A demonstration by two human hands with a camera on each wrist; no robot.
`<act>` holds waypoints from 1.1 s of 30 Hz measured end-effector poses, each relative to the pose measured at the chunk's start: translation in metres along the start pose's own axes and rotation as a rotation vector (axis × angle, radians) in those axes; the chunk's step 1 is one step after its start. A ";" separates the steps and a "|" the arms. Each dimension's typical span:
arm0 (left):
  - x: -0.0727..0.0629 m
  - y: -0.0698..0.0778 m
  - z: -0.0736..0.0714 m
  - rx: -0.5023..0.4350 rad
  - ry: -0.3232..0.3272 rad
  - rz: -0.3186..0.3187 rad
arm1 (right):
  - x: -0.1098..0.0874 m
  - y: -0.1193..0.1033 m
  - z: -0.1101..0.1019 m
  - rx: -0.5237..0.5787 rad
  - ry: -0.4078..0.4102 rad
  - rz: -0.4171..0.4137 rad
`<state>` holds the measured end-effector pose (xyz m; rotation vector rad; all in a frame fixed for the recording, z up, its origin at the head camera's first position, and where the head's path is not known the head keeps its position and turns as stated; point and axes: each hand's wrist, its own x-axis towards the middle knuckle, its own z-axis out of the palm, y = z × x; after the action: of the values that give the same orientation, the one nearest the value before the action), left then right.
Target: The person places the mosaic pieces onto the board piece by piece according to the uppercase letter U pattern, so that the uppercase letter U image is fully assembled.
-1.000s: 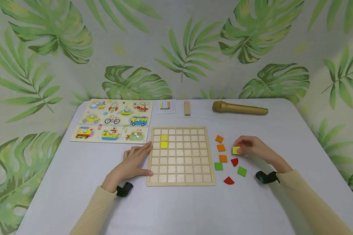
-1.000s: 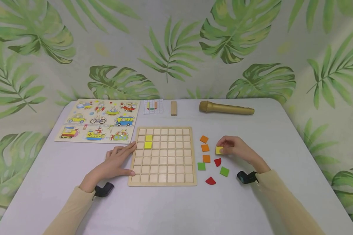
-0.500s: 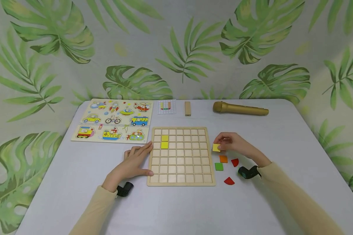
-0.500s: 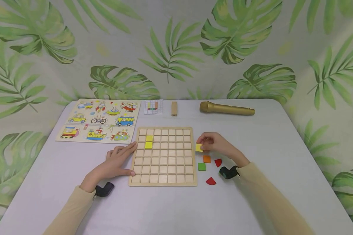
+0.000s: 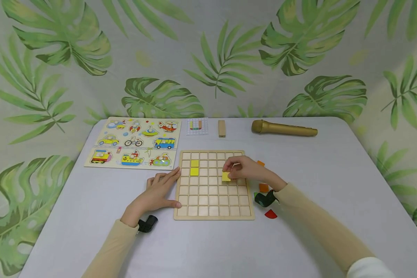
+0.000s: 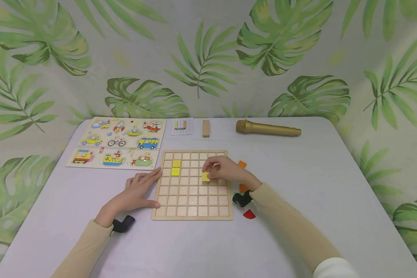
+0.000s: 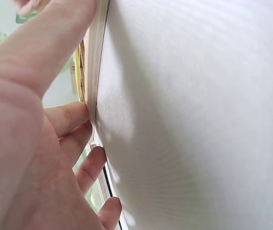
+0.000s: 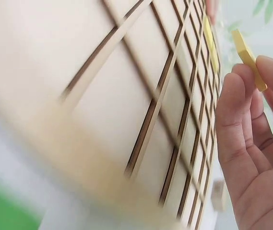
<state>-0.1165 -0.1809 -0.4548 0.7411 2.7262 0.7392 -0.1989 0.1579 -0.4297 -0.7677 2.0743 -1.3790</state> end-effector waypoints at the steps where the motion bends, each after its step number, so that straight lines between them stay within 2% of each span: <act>1: 0.000 0.000 0.000 0.000 0.000 -0.001 | 0.005 0.000 0.003 -0.004 -0.010 -0.007; 5: 0.000 0.001 0.000 -0.002 0.002 -0.005 | 0.021 -0.005 0.015 -0.023 -0.038 -0.030; 12: 0.001 0.000 0.000 -0.006 0.004 -0.010 | 0.044 -0.013 0.035 0.011 -0.069 -0.003; 18: 0.001 0.000 0.001 0.000 0.004 -0.015 | 0.062 -0.017 0.048 -0.057 -0.057 -0.014; 24: 0.000 0.001 0.000 -0.002 0.006 -0.012 | 0.075 -0.022 0.060 -0.170 -0.035 -0.029; 28: -0.001 0.001 -0.001 -0.009 0.008 -0.011 | 0.077 -0.027 0.067 -0.220 -0.030 -0.013; 33: -0.001 0.001 0.000 -0.006 0.008 -0.012 | 0.076 -0.031 0.074 -0.323 0.020 0.010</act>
<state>-0.1156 -0.1809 -0.4543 0.7222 2.7317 0.7488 -0.1959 0.0475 -0.4343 -0.8724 2.3453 -1.0606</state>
